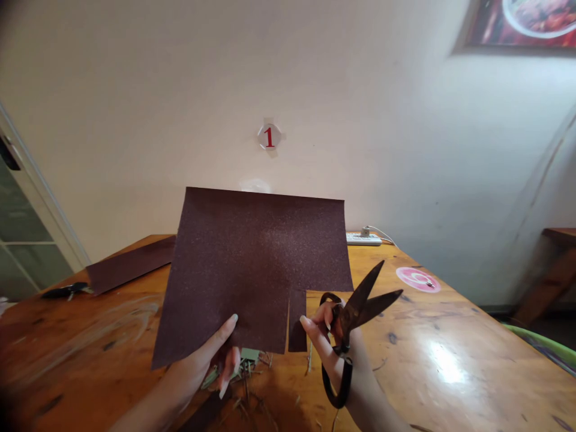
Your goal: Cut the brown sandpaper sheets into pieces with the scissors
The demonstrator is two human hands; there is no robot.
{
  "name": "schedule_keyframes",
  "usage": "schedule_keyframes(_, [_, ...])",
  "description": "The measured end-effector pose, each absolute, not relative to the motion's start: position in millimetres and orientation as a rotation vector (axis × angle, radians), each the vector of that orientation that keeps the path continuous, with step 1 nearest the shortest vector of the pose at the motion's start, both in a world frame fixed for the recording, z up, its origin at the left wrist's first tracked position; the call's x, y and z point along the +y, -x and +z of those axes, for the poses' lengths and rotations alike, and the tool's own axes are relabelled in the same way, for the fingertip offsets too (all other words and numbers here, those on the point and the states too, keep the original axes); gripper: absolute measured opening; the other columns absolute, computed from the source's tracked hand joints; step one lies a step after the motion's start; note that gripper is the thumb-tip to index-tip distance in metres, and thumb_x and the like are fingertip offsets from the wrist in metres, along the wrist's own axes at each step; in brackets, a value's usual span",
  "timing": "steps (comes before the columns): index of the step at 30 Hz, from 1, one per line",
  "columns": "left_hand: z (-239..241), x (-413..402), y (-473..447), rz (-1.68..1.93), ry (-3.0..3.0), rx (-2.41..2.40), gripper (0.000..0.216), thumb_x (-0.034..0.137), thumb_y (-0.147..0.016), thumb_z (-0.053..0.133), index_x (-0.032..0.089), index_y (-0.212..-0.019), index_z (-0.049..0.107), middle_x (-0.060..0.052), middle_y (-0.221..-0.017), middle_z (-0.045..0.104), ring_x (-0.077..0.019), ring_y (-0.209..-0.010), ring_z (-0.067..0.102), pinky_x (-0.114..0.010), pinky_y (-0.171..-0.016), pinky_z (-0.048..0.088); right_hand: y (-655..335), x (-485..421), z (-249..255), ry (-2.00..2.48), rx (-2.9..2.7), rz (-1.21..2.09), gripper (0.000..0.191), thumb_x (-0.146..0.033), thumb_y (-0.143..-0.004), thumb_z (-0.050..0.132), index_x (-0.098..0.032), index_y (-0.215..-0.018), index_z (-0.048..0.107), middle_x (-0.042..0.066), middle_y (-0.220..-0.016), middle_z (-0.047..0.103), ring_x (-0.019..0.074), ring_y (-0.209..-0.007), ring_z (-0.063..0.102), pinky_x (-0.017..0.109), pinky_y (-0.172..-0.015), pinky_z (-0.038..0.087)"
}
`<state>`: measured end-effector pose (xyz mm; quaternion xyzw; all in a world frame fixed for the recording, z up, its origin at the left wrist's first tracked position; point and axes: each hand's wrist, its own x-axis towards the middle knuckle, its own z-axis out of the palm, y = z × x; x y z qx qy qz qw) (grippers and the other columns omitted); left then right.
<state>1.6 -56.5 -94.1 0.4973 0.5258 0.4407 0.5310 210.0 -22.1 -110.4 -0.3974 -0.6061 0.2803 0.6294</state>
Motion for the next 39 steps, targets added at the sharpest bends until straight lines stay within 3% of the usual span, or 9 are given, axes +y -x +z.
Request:
schedule_keyframes(6, [-98.1,-55.9,2.8,1.010,-1.180,1.236,0.068,0.077,-0.077,0.042,0.020,-0.046,0.063,0.002,-0.035,0.051,-0.0084,-0.033,0.044,-0.022,-0.047,0.037,-206.4,-21.2,-119.4,0.878,-1.385,0.626,0.035,-0.044,-0.084,0.064,-0.025,-0.073,0.037,-0.006,-0.065,0.045,0.0133,-0.059,0.046,0.027,-0.058,0.039])
schedule_keyframes(12, [-102.4,-61.1,-1.5,1.014,-1.076,1.145,0.067,0.075,-0.077,0.045,0.020,-0.042,0.060,0.003,-0.030,0.043,-0.0069,-0.030,0.034,-0.022,-0.049,0.037,-207.0,-24.1,-118.0,0.902,-1.415,0.559,0.032,-0.042,-0.086,0.062,-0.026,-0.075,0.037,-0.004,-0.068,0.044,0.0139,-0.061,0.045,0.027,-0.058,0.040])
schedule_keyframes(18, [-77.2,-58.3,4.0,1.166,-0.914,0.984,0.064,0.071,-0.064,0.067,0.020,-0.033,0.040,0.007,-0.027,0.026,-0.0036,-0.031,0.022,-0.020,-0.039,0.023,-202.4,-25.1,-116.3,0.866,-1.536,0.398,0.030,-0.038,-0.087,0.059,-0.026,-0.072,0.037,-0.005,-0.063,0.045,0.0122,-0.054,0.047,0.024,-0.053,0.043])
schedule_keyframes(21, [-64.1,-54.7,13.1,1.277,-0.938,1.005,0.060,0.068,-0.061,0.072,0.019,-0.038,0.045,0.006,-0.027,0.033,-0.0031,-0.031,0.023,-0.018,-0.039,0.023,-199.2,-25.7,-119.8,0.812,-1.585,0.409,0.027,-0.033,-0.087,0.059,-0.026,-0.071,0.038,-0.005,-0.062,0.049,0.0119,-0.051,0.049,0.023,-0.049,0.043])
schedule_keyframes(26, [-61.0,-52.8,21.7,1.402,-1.057,1.075,0.058,0.065,-0.074,0.063,0.018,-0.043,0.051,0.004,-0.030,0.040,-0.0042,-0.033,0.032,-0.017,-0.041,0.029,-201.5,-23.3,-125.4,0.861,-1.568,0.453,0.029,-0.036,-0.083,0.062,-0.026,-0.070,0.039,-0.004,-0.062,0.051,0.0134,-0.054,0.052,0.023,-0.050,0.047])
schedule_keyframes(31, [-58.0,-51.6,25.4,1.561,-1.057,1.109,0.052,0.059,-0.077,0.065,0.018,-0.046,0.054,0.006,-0.032,0.041,-0.0041,-0.032,0.032,-0.018,-0.043,0.034,-204.7,-21.0,-131.2,0.919,-1.561,0.541,0.027,-0.037,-0.081,0.064,-0.025,-0.070,0.041,-0.003,-0.064,0.052,0.0138,-0.057,0.053,0.025,-0.054,0.046])
schedule_keyframes(39, [-53.8,-47.6,30.7,1.611,-0.956,1.167,0.052,0.066,-0.063,0.071,0.018,-0.048,0.058,0.005,-0.032,0.044,-0.0043,-0.033,0.035,-0.017,-0.042,0.034,-198.7,-35.5,-126.1,1.062,-1.832,0.788,0.018,-0.036,-0.077,0.062,-0.023,-0.071,0.050,-0.002,-0.061,0.055,0.0146,-0.055,0.049,0.025,-0.048,0.041])
